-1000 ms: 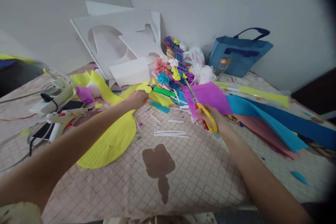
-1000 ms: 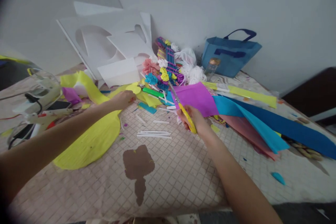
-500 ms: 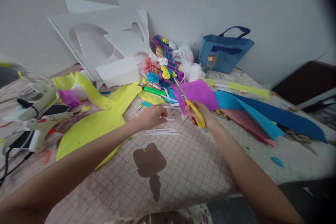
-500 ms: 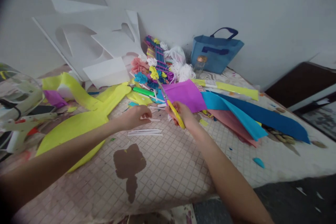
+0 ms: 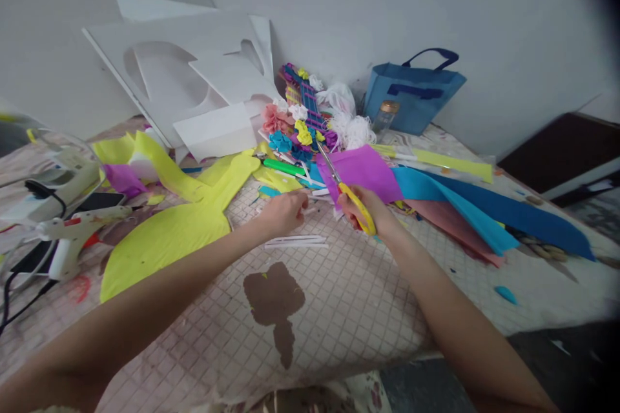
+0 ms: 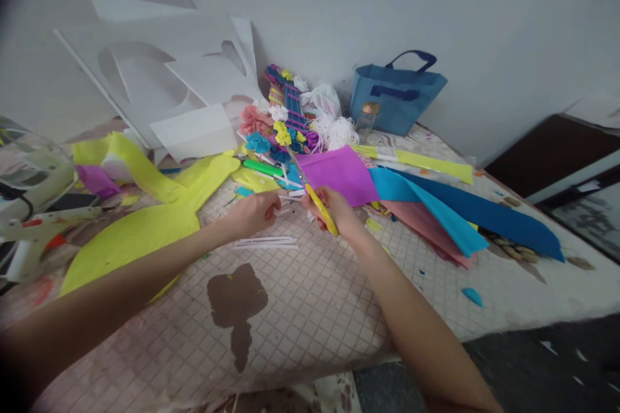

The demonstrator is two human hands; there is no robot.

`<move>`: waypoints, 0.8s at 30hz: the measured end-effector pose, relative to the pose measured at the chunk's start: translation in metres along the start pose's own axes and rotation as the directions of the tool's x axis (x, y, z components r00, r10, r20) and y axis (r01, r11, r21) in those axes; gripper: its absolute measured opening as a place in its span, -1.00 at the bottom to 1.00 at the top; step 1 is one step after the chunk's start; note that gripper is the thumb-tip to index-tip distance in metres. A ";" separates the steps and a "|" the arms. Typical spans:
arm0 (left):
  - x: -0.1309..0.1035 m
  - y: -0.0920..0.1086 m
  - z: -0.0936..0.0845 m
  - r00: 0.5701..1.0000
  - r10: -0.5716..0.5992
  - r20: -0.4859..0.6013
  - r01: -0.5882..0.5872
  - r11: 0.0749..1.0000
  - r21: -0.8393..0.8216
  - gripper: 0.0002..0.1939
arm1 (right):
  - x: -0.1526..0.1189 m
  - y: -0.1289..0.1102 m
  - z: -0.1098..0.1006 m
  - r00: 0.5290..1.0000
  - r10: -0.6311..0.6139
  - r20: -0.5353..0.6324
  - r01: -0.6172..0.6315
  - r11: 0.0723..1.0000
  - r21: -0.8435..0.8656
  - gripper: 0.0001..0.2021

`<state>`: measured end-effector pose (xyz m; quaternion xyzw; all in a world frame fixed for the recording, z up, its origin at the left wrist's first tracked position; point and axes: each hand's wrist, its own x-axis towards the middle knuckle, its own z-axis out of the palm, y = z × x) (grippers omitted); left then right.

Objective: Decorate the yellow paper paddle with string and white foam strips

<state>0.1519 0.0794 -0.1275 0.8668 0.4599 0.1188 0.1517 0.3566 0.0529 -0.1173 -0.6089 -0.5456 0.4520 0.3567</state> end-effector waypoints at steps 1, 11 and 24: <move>0.000 -0.002 -0.002 1.000 -0.015 -0.008 0.015 1.000 -0.002 -0.78 | -0.001 -0.002 0.000 1.000 0.007 -0.016 -0.007 1.000 -0.008 -0.49; 0.000 -0.027 -0.010 0.927 0.369 0.069 -0.371 0.928 0.024 -0.66 | -0.004 -0.010 -0.001 0.999 0.026 -0.026 -0.026 1.000 -0.013 -0.51; 0.023 -0.016 -0.014 0.985 0.144 -0.093 -0.148 0.988 -0.034 -0.84 | 0.003 -0.001 -0.014 0.999 -0.027 -0.040 0.030 0.996 0.083 -0.53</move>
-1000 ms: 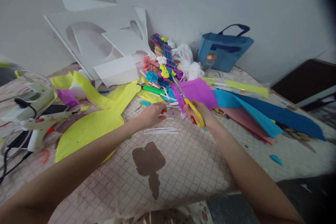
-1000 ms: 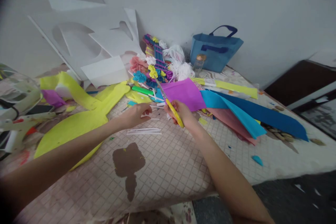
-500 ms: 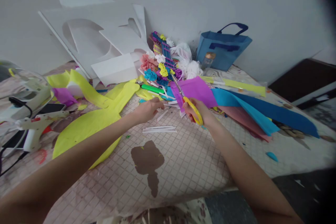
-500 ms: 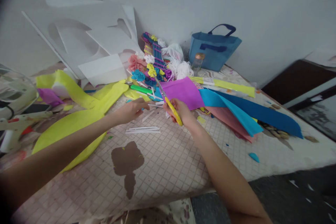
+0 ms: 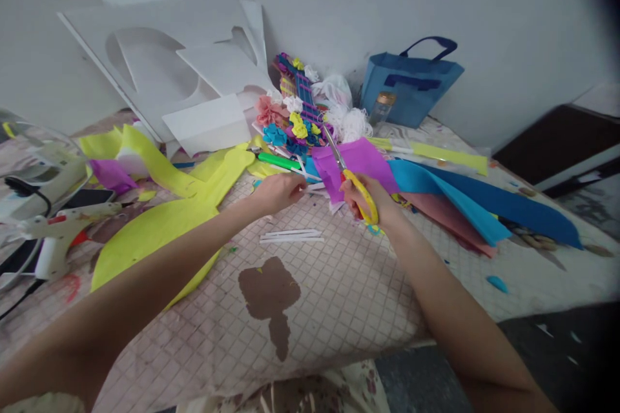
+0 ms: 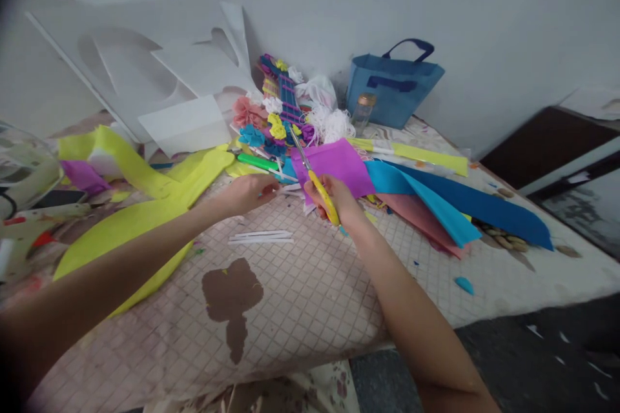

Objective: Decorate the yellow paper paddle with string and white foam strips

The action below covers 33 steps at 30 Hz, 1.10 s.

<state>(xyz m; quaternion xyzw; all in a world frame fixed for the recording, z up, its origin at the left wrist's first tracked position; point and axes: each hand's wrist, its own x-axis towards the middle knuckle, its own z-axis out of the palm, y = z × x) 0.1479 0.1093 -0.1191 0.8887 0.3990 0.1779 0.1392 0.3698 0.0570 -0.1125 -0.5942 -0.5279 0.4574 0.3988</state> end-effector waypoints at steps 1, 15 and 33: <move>0.002 -0.002 0.000 0.999 -0.031 -0.019 0.031 0.999 -0.023 -0.84 | 0.000 0.000 -0.001 1.000 -0.010 0.000 0.010 1.000 0.009 -0.51; -0.013 -0.007 0.002 0.999 -0.037 0.033 0.039 0.997 -0.064 -0.89 | 0.000 -0.006 -0.006 1.000 -0.021 0.010 0.021 0.999 0.036 -0.40; -0.018 0.004 -0.019 0.944 -0.265 0.197 0.330 0.793 -0.512 -0.82 | -0.002 -0.004 -0.001 0.999 -0.041 0.015 0.040 0.999 0.028 -0.42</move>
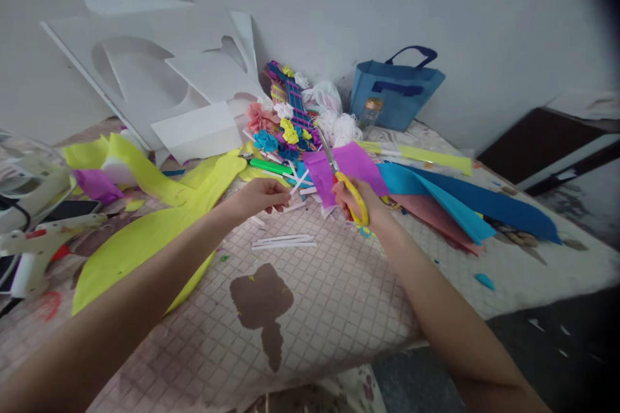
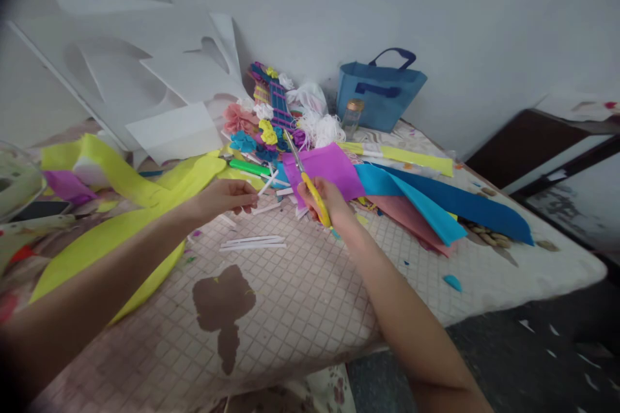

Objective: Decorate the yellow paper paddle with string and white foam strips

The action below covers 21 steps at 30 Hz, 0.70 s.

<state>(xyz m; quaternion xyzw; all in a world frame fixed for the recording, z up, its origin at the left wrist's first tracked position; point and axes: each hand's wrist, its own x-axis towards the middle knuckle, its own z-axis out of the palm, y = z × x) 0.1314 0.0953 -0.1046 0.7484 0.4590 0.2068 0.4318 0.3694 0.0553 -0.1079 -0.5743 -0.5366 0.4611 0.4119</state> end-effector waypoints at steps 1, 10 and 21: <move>-0.006 0.000 0.001 0.998 -0.054 0.026 0.057 0.983 -0.177 -0.81 | 0.000 0.002 0.003 1.000 -0.011 0.007 0.011 1.000 -0.026 -0.42; -0.028 -0.017 -0.029 0.993 -0.034 -0.114 0.018 0.990 -0.143 -0.81 | -0.004 0.006 0.009 0.993 -0.075 0.090 0.079 0.996 -0.043 -0.40; -0.034 -0.102 -0.152 0.960 0.250 -0.127 -0.087 0.698 0.711 -0.88 | -0.002 0.012 0.010 0.985 -0.101 0.141 0.088 0.991 0.097 -0.37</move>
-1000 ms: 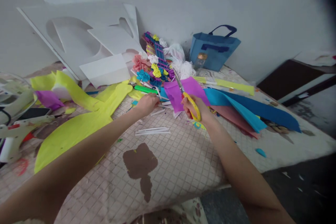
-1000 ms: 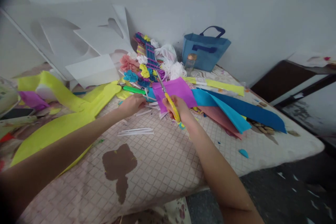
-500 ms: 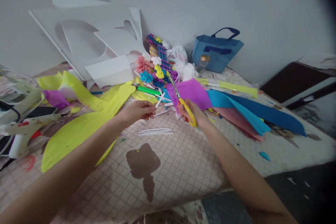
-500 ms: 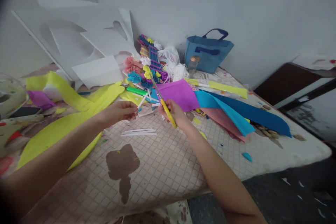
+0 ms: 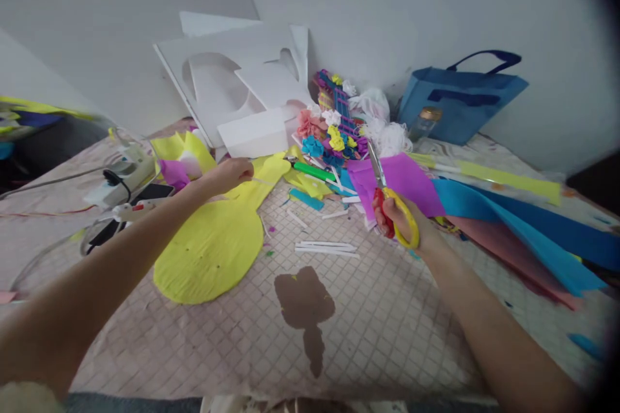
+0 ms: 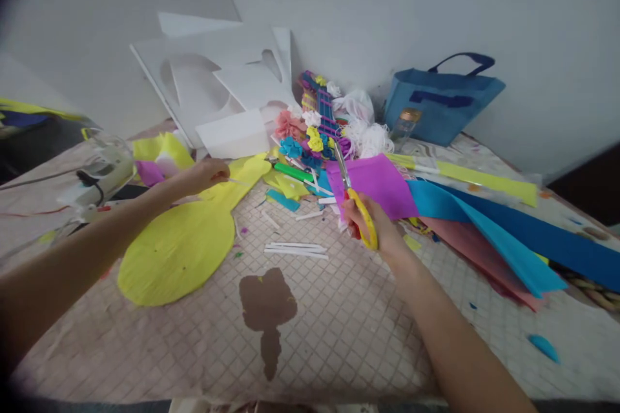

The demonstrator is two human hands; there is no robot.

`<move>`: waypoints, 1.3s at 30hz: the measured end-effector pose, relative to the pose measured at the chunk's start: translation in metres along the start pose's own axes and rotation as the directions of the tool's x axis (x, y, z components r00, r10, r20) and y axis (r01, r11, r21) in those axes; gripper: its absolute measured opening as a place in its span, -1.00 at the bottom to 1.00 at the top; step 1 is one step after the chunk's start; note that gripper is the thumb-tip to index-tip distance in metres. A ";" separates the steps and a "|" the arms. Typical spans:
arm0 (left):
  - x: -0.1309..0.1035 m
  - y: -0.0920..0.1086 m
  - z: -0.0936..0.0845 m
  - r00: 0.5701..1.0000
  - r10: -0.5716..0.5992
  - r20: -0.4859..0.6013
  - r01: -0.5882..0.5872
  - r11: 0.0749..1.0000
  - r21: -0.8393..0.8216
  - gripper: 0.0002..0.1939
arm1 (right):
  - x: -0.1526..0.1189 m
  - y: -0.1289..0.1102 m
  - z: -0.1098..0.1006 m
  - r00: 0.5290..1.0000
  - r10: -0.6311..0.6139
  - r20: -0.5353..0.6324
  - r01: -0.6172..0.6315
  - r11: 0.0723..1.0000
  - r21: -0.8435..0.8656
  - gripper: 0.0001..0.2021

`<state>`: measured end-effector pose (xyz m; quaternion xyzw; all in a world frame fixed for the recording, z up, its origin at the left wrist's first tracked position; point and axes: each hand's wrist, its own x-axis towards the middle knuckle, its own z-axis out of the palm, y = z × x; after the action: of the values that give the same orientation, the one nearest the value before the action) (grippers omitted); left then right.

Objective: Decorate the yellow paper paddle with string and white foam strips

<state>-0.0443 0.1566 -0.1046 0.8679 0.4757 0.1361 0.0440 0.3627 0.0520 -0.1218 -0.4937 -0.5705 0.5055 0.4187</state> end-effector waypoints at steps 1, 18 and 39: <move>0.003 -0.002 0.004 1.000 0.012 0.008 -0.012 1.000 -0.004 -0.88 | 0.000 0.000 0.000 1.000 -0.004 0.003 0.004 1.000 -0.008 -0.38; 0.020 -0.013 0.000 0.999 -0.029 -0.017 0.028 0.999 -0.047 -0.80 | 0.003 0.006 -0.003 1.000 0.010 -0.004 -0.010 1.000 -0.017 -0.37; 0.035 0.034 0.026 1.000 -0.026 -0.014 0.020 0.948 -0.316 -0.97 | 0.006 0.010 -0.002 1.000 0.008 -0.028 -0.010 0.998 -0.069 -0.36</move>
<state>0.0085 0.1688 -0.1153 0.8429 0.4580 0.2179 0.1796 0.3655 0.0583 -0.1316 -0.5171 -0.5795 0.4806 0.4072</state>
